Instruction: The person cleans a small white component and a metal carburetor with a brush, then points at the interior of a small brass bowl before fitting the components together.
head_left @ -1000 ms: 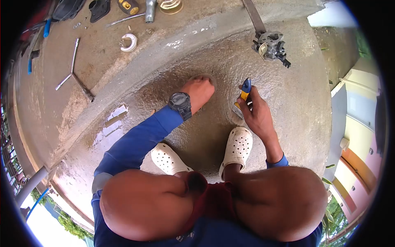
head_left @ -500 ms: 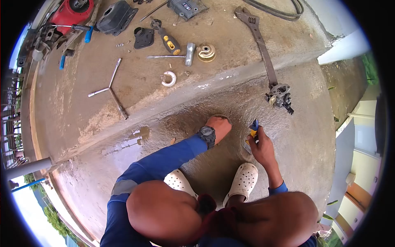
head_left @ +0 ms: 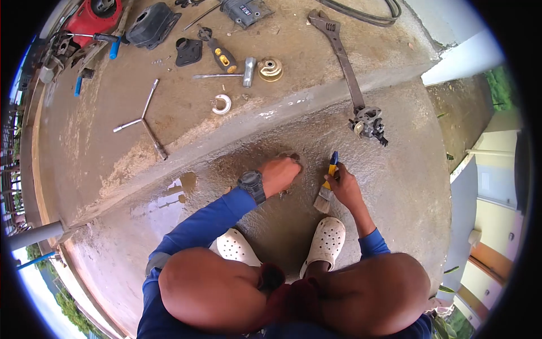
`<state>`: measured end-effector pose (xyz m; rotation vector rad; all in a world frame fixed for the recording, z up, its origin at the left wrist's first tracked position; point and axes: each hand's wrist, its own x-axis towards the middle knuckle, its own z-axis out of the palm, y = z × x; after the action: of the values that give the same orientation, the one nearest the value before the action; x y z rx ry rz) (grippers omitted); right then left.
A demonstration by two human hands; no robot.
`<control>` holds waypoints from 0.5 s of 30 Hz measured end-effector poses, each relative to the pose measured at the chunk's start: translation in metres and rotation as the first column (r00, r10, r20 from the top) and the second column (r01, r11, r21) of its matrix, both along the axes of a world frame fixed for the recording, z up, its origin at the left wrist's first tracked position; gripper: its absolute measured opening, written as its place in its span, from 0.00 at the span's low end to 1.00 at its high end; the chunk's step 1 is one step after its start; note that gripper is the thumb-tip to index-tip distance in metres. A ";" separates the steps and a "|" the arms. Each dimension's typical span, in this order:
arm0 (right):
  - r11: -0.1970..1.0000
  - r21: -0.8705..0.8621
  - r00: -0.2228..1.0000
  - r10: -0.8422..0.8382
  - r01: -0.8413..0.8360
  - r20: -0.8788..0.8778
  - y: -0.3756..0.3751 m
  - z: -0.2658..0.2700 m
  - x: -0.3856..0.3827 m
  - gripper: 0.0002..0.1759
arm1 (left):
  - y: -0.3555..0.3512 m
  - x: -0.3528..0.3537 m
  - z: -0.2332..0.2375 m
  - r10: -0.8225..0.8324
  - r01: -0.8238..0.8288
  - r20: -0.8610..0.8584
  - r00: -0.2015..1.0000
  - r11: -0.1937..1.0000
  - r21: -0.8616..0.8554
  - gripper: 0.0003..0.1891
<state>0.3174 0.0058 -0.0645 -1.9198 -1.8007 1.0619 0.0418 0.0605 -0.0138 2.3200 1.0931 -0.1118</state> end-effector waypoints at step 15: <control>0.480 0.577 0.704 0.663 -0.661 0.255 0.018 0.079 -0.096 0.18 | -0.029 -0.029 -0.009 0.559 -0.621 0.326 0.762 0.774 0.123 0.18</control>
<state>0.2216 0.0235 0.0146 -0.7854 -2.5557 0.4653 0.0125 0.0318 -0.0223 1.9639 1.7034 0.5905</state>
